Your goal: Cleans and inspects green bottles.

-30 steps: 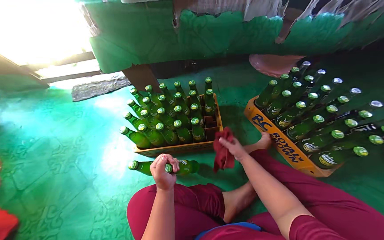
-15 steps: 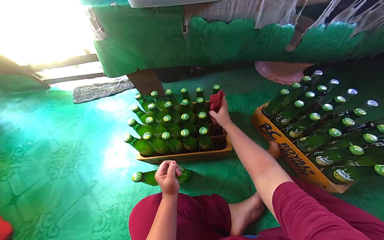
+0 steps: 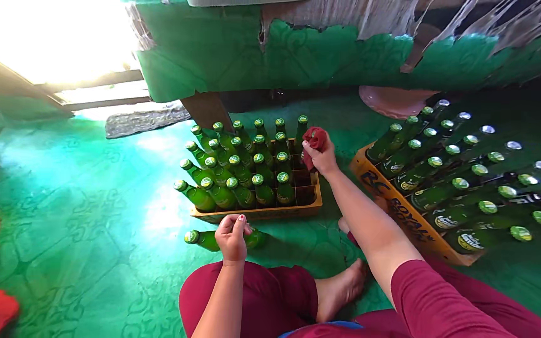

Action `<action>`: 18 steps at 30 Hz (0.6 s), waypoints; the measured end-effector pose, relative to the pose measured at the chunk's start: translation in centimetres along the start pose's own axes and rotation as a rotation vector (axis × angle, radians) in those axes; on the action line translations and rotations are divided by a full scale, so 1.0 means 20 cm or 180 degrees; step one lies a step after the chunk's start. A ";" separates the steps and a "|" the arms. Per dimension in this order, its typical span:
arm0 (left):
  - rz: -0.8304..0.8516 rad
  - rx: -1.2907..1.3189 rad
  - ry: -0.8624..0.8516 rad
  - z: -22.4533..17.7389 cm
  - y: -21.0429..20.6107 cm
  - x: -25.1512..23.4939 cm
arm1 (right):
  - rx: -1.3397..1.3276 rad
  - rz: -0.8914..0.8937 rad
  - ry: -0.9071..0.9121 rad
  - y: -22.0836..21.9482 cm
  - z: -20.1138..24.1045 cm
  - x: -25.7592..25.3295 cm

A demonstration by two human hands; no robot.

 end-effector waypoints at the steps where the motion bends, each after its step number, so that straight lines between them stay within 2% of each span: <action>1: 0.0009 -0.0020 0.0052 -0.01 0.00 0.00 | -0.0130 -0.0100 0.0209 0.04 0.09 0.01; 4: 0.0037 -0.0049 0.0045 -0.01 0.00 0.00 | -0.0298 -0.0293 0.0674 0.17 0.37 0.09; 6: 0.0022 -0.0190 -0.0151 -0.03 0.02 0.01 | -0.0208 -0.0312 0.0547 0.25 0.56 0.19; 7: -0.0003 -0.0384 -0.0370 -0.06 0.03 0.02 | -0.0197 -0.0281 0.0709 0.29 0.61 0.22; 9: -0.0053 -0.1052 -0.1171 -0.19 0.02 0.08 | -0.0187 -0.0072 0.1076 0.32 0.67 0.28; 11: -0.0075 -0.1639 -0.2000 -0.36 -0.08 0.17 | -0.0170 0.0412 0.0934 0.28 0.66 0.42; 12: 0.0027 -0.1709 -0.2203 -0.42 -0.16 0.21 | -0.0182 0.0648 0.0757 0.23 0.63 0.50; 13: 0.0216 -0.1643 -0.2222 -0.44 -0.25 0.24 | -0.0111 0.0892 0.0623 0.17 0.57 0.58; 15: 0.0592 -0.1272 -0.1877 -0.38 -0.40 0.28 | 0.0298 0.1253 0.0390 0.02 0.41 0.75; 18: 0.0701 -0.0850 -0.0767 -0.16 -0.52 0.29 | 0.0737 0.1211 0.0490 -0.13 0.25 0.98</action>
Point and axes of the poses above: each hand's wrist, its own x-axis away from the middle knuckle, its own y-axis out of the back of the hand, z = x × y, the point moved 9 cm from there along -x, towards the middle knuckle, and after that the axes turned 4 degrees about x, right-handed, at the moved point
